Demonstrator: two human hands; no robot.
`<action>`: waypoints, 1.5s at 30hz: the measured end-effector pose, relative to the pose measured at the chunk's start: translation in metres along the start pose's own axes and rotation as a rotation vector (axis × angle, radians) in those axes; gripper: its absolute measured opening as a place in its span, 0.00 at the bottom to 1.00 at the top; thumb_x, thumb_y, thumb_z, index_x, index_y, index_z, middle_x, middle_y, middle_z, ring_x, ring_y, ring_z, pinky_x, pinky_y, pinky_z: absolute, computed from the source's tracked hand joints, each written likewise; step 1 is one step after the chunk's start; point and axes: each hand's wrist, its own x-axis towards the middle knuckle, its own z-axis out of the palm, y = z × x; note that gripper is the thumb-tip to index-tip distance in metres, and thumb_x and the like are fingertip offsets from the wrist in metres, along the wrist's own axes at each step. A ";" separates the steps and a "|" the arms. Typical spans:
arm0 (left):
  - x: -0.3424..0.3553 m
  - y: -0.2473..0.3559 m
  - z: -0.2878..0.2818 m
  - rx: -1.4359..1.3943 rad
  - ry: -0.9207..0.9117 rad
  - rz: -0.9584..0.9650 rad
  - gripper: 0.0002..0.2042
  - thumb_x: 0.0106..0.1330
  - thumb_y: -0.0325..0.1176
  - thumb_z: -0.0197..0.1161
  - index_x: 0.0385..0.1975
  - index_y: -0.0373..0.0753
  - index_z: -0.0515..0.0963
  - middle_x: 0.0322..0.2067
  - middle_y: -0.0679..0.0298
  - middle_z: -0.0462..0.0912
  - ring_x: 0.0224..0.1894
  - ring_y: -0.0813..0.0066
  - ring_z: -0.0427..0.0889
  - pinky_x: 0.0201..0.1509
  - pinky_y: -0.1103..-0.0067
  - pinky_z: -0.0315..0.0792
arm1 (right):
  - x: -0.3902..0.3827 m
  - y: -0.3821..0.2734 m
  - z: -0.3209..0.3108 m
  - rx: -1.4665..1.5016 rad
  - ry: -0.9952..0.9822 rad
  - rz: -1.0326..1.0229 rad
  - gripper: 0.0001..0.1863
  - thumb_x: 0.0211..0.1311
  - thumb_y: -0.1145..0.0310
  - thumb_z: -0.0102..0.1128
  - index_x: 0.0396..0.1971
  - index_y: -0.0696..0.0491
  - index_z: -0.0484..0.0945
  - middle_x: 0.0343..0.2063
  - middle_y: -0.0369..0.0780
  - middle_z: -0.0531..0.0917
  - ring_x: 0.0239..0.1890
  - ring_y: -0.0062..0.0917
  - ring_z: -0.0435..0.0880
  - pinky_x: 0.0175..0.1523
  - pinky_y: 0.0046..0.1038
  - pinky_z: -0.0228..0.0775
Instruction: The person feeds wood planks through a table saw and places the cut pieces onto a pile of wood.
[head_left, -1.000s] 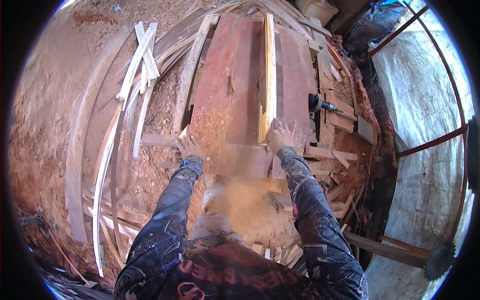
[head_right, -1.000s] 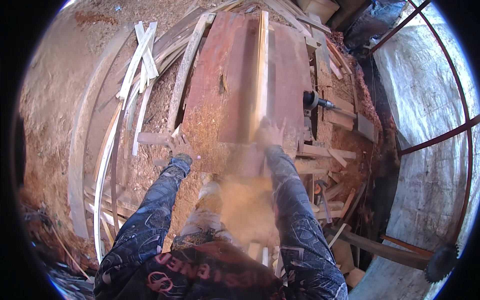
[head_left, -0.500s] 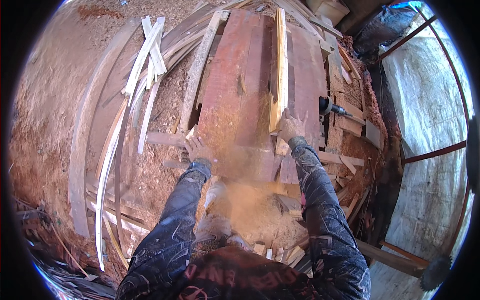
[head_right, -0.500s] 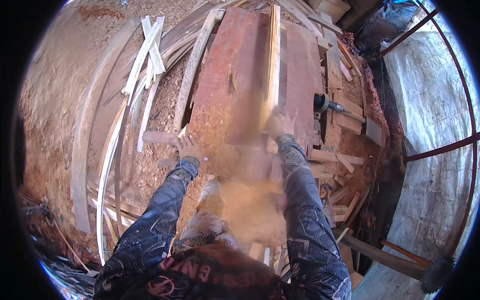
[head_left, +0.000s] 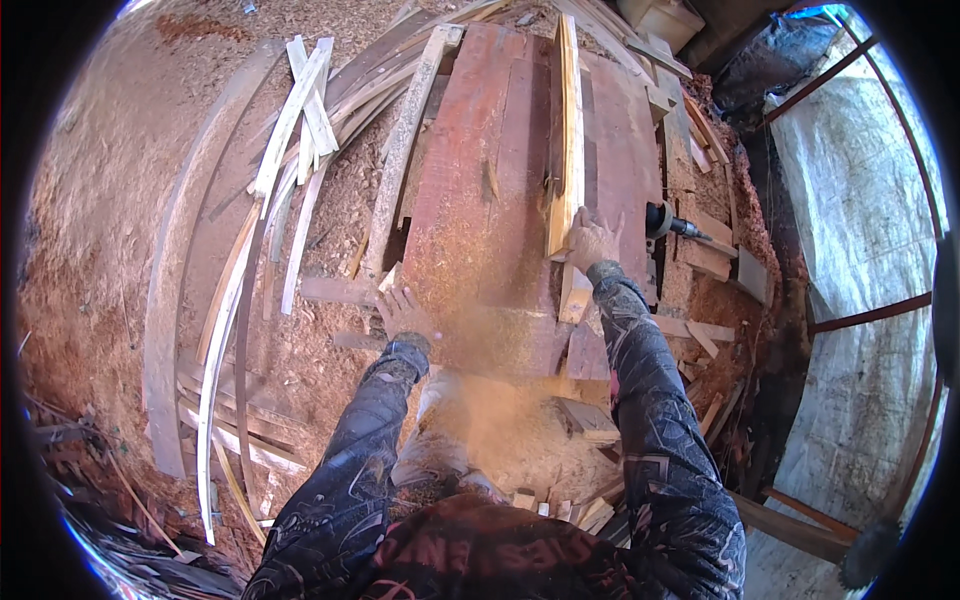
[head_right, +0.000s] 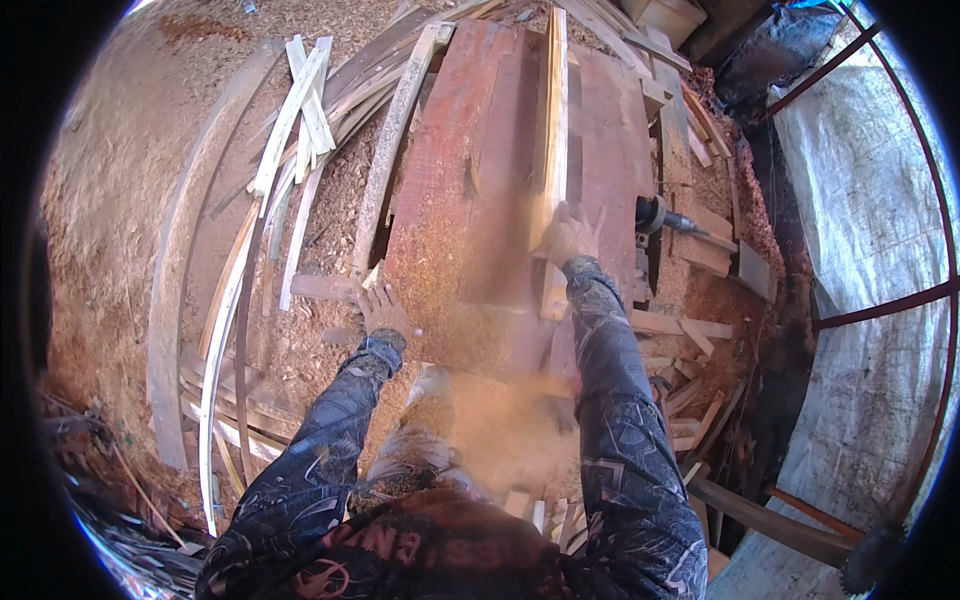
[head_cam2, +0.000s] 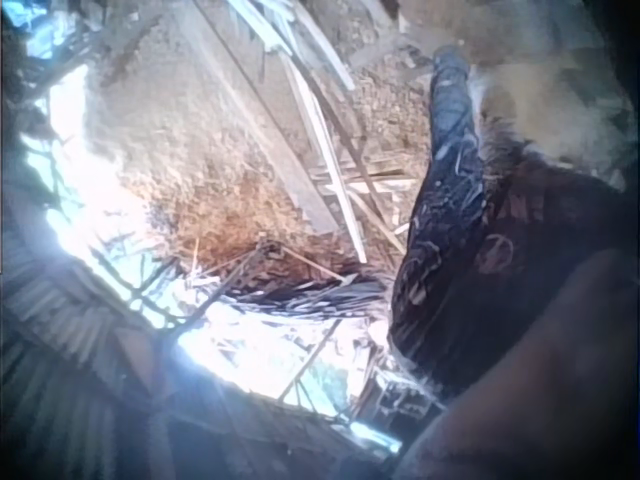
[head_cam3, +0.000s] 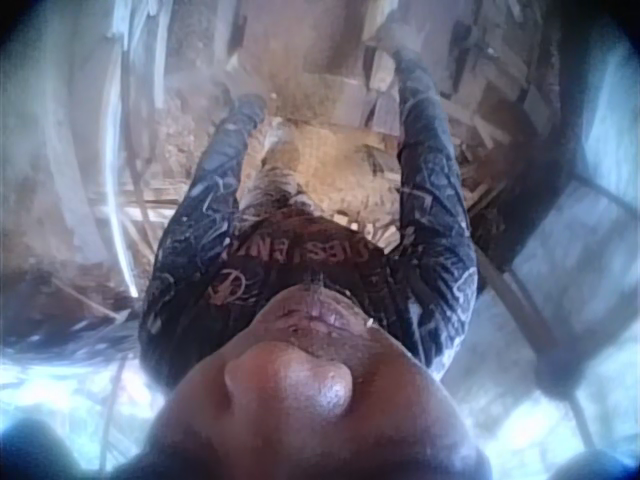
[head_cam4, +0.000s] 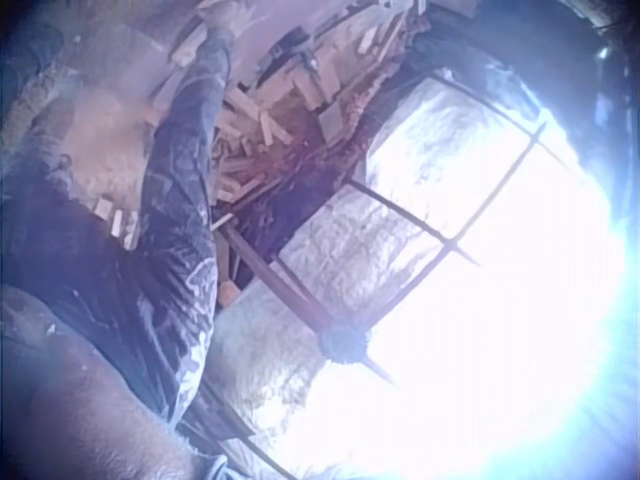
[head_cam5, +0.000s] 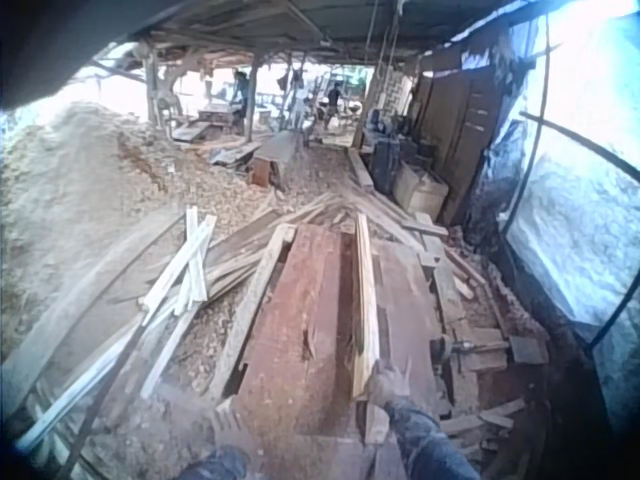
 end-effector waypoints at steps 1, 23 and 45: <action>0.000 0.000 0.000 0.009 -0.005 0.007 0.56 0.52 0.62 0.68 0.73 0.33 0.46 0.73 0.44 0.46 0.76 0.50 0.44 0.76 0.51 0.27 | 0.003 0.001 0.001 -0.008 0.014 -0.001 0.59 0.36 0.31 0.71 0.66 0.55 0.65 0.68 0.37 0.65 0.70 0.38 0.61 0.72 0.65 0.30; 0.003 -0.003 0.009 -0.010 0.002 0.033 0.58 0.52 0.65 0.67 0.72 0.28 0.45 0.72 0.40 0.44 0.76 0.47 0.42 0.75 0.51 0.28 | 0.089 0.021 -0.006 -0.027 0.087 -0.023 0.47 0.37 0.36 0.73 0.58 0.49 0.76 0.69 0.35 0.64 0.70 0.36 0.60 0.72 0.65 0.32; 0.006 -0.022 0.009 -0.179 0.137 0.186 0.49 0.51 0.54 0.70 0.66 0.26 0.59 0.68 0.36 0.55 0.73 0.42 0.51 0.73 0.44 0.38 | 0.365 0.083 -0.044 -0.076 0.091 -0.030 0.42 0.51 0.58 0.67 0.68 0.46 0.62 0.70 0.33 0.61 0.73 0.37 0.56 0.71 0.63 0.41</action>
